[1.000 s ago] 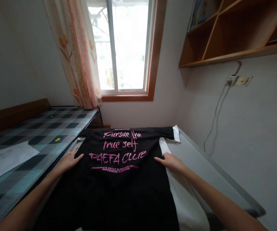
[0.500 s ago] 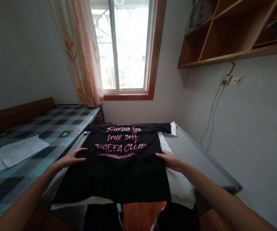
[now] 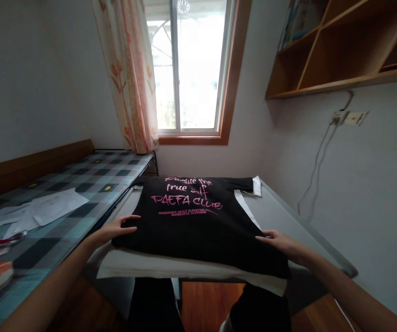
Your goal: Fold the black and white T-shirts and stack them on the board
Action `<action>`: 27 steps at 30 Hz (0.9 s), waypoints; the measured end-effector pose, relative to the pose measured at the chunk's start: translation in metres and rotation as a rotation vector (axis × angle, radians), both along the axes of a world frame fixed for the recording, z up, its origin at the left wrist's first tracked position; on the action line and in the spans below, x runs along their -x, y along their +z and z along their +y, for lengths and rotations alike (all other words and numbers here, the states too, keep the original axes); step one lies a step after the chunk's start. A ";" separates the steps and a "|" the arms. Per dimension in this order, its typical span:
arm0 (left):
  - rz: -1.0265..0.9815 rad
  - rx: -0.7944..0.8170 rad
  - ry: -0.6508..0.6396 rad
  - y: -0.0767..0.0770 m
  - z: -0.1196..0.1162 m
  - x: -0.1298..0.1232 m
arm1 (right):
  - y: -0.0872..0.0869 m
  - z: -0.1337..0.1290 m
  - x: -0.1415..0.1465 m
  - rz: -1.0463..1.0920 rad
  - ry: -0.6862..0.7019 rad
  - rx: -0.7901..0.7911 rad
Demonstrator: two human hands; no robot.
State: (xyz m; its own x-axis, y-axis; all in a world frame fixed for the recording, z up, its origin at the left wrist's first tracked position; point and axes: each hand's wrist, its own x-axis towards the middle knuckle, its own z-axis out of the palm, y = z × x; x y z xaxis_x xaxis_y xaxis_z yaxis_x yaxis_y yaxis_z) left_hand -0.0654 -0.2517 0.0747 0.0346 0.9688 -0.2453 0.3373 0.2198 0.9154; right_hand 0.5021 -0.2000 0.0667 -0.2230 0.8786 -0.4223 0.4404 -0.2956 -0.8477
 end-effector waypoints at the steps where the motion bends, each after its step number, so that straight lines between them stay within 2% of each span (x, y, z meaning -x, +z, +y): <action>1: -0.005 -0.031 -0.027 0.002 -0.002 0.001 | -0.002 -0.001 -0.001 0.038 0.009 -0.032; 5: -0.186 -0.076 -0.095 0.020 -0.007 0.007 | 0.003 0.002 0.000 0.184 -0.167 -0.249; 7: -0.219 -0.066 -0.092 0.026 -0.010 0.011 | 0.004 0.004 -0.002 0.160 -0.204 -0.311; 10: -0.063 -0.026 -0.116 0.023 -0.016 0.020 | -0.007 0.003 -0.011 -0.094 -0.180 -0.406; 14: 0.203 0.042 -0.193 0.006 -0.028 0.026 | -0.035 -0.009 -0.021 -0.446 -0.098 -0.518; 17: 0.273 0.095 -0.228 0.002 -0.033 0.023 | -0.047 -0.019 -0.021 -0.546 -0.064 -0.539; 20: 0.295 0.054 -0.268 0.006 -0.033 0.020 | -0.049 -0.025 -0.021 -0.553 -0.060 -0.510; 22: 0.322 0.068 -0.278 0.009 -0.032 0.022 | -0.048 -0.027 -0.022 -0.525 -0.042 -0.479; 25: 0.390 0.175 -0.215 0.013 -0.023 0.029 | -0.040 -0.030 -0.026 -0.530 -0.007 -0.452; 27: 0.465 0.115 -0.137 0.014 -0.008 0.033 | -0.030 -0.026 -0.026 -0.620 0.005 -0.446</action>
State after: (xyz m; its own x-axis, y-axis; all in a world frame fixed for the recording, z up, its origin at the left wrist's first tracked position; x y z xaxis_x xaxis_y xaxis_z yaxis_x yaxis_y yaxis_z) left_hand -0.0981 -0.2595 0.0891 0.0214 0.9288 -0.3699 0.7368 0.2354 0.6338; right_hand 0.5283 -0.2263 0.0369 -0.0654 0.9949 -0.0773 0.8752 0.0200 -0.4833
